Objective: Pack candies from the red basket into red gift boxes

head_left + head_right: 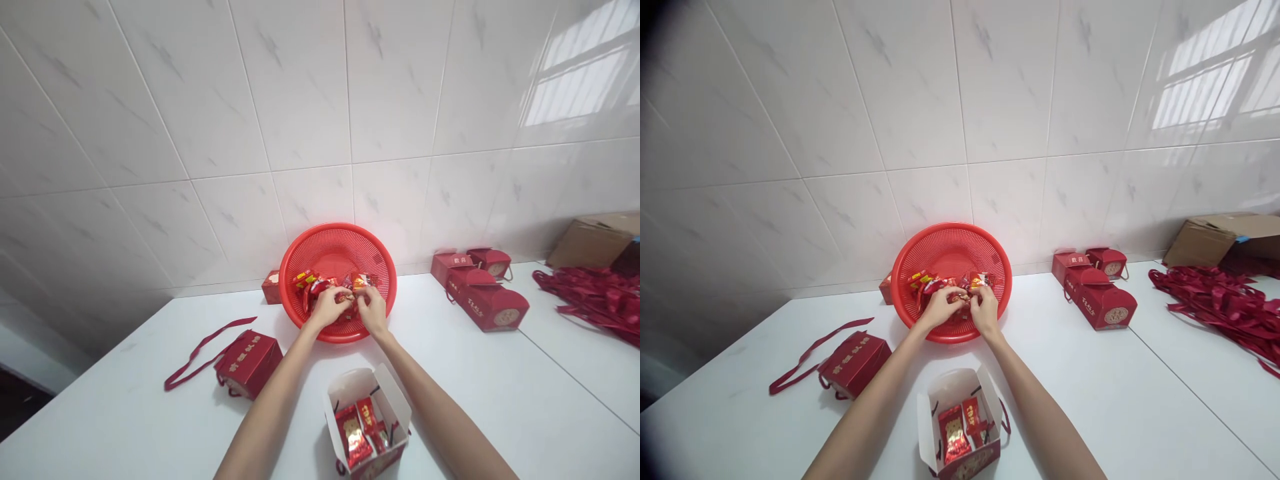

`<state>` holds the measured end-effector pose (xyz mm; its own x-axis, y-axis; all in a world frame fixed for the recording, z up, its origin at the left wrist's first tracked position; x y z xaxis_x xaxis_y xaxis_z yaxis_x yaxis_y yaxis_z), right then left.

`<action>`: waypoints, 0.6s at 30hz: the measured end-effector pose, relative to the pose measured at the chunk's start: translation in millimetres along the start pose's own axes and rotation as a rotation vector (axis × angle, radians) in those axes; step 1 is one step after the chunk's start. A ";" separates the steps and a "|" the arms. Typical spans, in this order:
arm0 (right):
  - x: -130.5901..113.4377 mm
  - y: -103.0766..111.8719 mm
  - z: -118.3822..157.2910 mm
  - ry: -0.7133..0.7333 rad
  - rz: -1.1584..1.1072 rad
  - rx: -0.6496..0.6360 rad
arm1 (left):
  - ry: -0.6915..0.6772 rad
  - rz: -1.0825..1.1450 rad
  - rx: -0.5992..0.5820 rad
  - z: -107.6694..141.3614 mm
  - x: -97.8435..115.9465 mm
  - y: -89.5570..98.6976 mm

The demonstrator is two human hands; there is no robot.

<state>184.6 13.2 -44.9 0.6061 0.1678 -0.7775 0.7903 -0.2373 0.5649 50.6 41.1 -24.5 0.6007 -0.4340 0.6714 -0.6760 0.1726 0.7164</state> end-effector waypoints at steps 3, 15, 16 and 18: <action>2.5 0.0 -2.2 -0.009 -0.096 0.012 | 0.049 0.290 0.146 1.2 -19.1 11.0; -7.5 -19.6 -2.1 0.047 -0.386 -0.154 | 0.114 0.580 0.109 8.8 -42.8 -9.1; -7.6 -20.7 -2.1 0.050 -0.413 -0.162 | 0.119 0.603 0.101 10.1 -43.4 -10.1; -6.0 -21.8 -2.6 0.049 -0.451 -0.162 | 0.129 0.618 0.075 11.8 -43.8 -11.5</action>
Point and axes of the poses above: each hand's wrist, its own z-axis away from the middle knuckle, its own y-axis out of the back of the hand, x = y × z, the point moved 6 cm from there along -z, towards the middle knuckle, and after that the axes turned 7 degrees about -x, right-handed, at the moved point
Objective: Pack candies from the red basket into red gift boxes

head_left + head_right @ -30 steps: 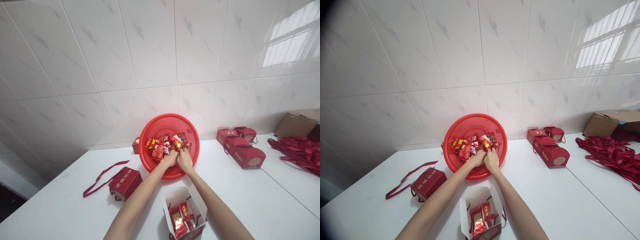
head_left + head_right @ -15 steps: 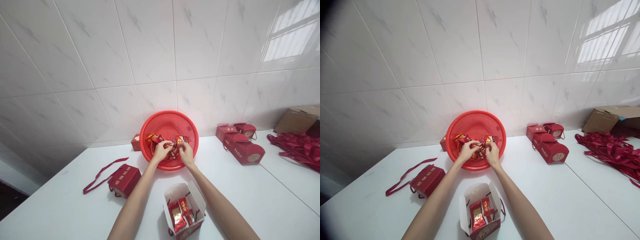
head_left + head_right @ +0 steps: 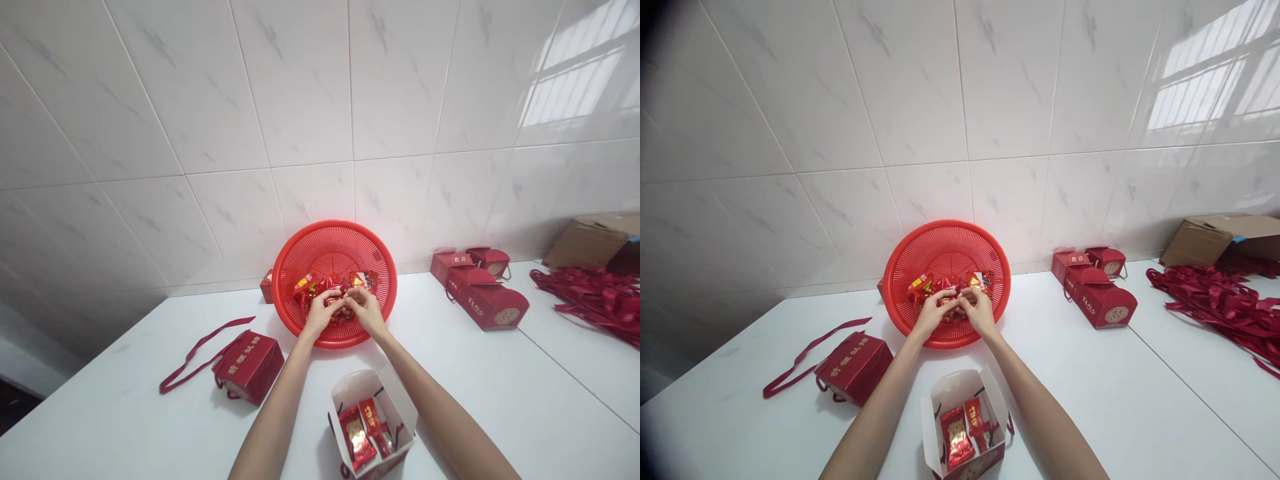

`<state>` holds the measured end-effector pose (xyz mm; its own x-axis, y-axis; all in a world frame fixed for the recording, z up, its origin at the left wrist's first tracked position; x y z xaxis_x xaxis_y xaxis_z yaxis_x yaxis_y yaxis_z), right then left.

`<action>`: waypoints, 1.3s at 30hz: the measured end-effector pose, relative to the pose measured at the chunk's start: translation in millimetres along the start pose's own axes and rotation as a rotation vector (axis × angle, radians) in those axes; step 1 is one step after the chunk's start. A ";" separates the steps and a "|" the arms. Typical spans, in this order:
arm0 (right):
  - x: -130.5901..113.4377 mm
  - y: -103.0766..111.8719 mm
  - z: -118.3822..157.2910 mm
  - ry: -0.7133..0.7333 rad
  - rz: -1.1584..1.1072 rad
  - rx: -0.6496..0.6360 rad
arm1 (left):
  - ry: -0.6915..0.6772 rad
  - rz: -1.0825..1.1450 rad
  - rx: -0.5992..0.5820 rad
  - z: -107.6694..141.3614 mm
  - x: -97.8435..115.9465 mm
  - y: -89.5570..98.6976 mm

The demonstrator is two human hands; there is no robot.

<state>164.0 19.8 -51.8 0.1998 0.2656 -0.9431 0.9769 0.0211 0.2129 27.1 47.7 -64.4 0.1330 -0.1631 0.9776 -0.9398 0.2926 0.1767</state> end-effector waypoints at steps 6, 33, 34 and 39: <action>5.9 7.3 -1.9 -0.012 0.023 0.062 | -0.080 -0.172 0.002 0.1 8.2 -2.0; -44.1 35.6 7.1 0.169 0.276 -0.003 | -0.011 -0.726 0.036 17.2 26.6 -13.5; -44.1 36.1 7.3 0.184 0.266 -0.008 | -0.022 -0.684 0.068 16.5 28.8 -10.9; -44.9 39.3 7.0 0.211 0.191 0.025 | -0.099 -0.460 0.113 17.5 48.6 1.3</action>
Point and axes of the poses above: each hand's wrist, its own z-axis away from the middle knuckle, its own y-axis out of the back of the hand, x = y × z, the point moved 6 cm from there along -z, towards the middle knuckle, and after that the axes turned 7 degrees about -x, right-handed, at the moved point
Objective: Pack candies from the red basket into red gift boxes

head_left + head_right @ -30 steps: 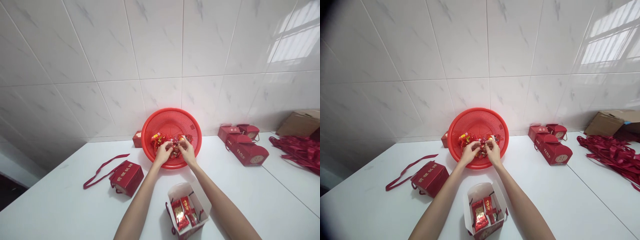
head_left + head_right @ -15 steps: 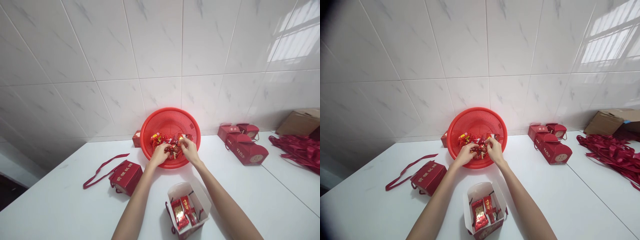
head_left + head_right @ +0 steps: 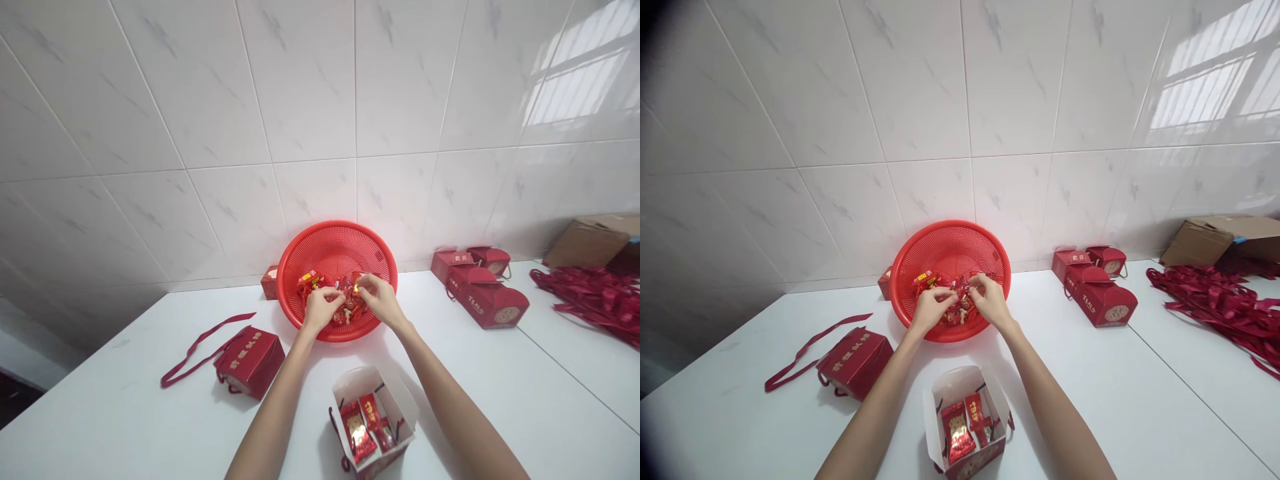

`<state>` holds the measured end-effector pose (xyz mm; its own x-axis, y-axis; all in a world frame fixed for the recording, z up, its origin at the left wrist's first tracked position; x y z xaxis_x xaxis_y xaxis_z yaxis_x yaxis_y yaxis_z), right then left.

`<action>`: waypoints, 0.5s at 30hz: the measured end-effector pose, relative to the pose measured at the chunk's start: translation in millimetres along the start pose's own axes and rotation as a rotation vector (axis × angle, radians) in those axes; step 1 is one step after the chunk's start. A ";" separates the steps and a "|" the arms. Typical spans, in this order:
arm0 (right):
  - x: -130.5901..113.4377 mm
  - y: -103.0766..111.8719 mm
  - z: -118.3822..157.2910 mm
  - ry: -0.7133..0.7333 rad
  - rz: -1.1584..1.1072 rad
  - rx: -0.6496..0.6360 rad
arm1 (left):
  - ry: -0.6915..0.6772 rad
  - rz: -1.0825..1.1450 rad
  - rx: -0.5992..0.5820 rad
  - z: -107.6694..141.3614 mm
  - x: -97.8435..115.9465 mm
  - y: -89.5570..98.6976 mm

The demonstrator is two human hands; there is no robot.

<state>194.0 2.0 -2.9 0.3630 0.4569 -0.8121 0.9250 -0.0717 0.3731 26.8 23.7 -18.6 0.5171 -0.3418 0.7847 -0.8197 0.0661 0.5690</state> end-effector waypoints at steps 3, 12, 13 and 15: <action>-5.3 -0.6 0.3 -0.004 -0.090 -0.022 | -0.061 0.335 -0.007 5.2 16.0 6.5; -49.1 12.6 12.4 0.089 -0.217 -0.181 | -0.079 0.579 -0.069 22.2 55.1 15.4; -54.0 14.9 13.9 0.111 -0.182 -0.186 | -0.081 0.569 -0.101 23.4 57.2 15.8; -62.2 17.9 16.5 0.154 -0.123 -0.201 | -0.089 0.563 -0.174 25.2 60.3 15.9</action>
Point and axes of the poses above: each hand's wrist, its own z-axis away from the middle knuckle, its own y-axis out of the back of the hand, x = y × z, the point moved 6 cm from there along -z, towards the middle knuckle, and after that the axes turned 7 degrees about -x, right-handed, at the moved point
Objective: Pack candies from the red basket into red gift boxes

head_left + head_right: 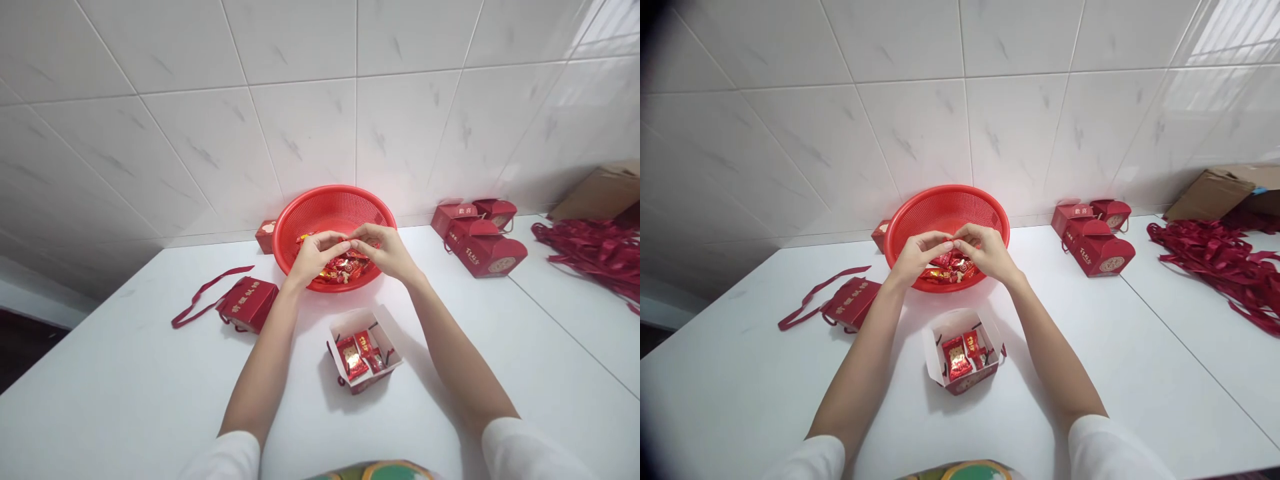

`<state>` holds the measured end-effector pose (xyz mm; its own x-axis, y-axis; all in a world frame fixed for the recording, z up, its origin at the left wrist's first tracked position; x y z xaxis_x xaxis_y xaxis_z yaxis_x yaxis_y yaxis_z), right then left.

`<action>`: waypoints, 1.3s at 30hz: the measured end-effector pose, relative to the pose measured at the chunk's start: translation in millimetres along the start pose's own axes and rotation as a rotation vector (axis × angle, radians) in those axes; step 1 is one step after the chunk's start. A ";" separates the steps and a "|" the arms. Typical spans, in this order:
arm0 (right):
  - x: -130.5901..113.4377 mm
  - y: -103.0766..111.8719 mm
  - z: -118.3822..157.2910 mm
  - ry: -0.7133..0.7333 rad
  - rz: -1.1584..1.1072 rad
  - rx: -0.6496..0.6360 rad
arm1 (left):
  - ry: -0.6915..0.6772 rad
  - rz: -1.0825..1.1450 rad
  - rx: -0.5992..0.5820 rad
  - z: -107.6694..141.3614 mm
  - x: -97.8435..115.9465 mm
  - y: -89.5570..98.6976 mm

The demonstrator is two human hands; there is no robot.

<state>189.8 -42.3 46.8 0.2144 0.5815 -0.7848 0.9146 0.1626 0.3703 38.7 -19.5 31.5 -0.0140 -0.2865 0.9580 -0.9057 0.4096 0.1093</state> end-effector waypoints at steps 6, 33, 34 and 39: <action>-9.7 -3.0 0.3 0.042 -0.007 -0.084 | 0.010 0.093 -0.024 -0.2 -3.0 4.4; -31.3 20.3 15.1 -0.025 0.280 -0.150 | 0.104 -0.427 -0.270 49.5 34.7 -17.3; -34.9 21.6 16.9 -0.026 0.302 -0.160 | 0.137 -0.499 -0.381 58.9 35.9 -22.9; -66.0 17.7 31.1 0.013 0.329 -0.314 | 0.280 -0.681 -0.685 87.0 32.8 -34.5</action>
<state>202.5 -102.6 89.7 0.4703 0.6522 -0.5945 0.6499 0.1997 0.7333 32.7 -118.4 36.1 0.5960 -0.4672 0.6530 -0.2435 0.6698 0.7015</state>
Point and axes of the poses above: each hand's wrist, its own z-axis away from the middle knuckle, its own y-axis out of the back of the hand, x = y × z, the point moved 6 cm from there along -z, towards the middle knuckle, and after that the axes turned 7 degrees about -x, right-handed, at the moved point
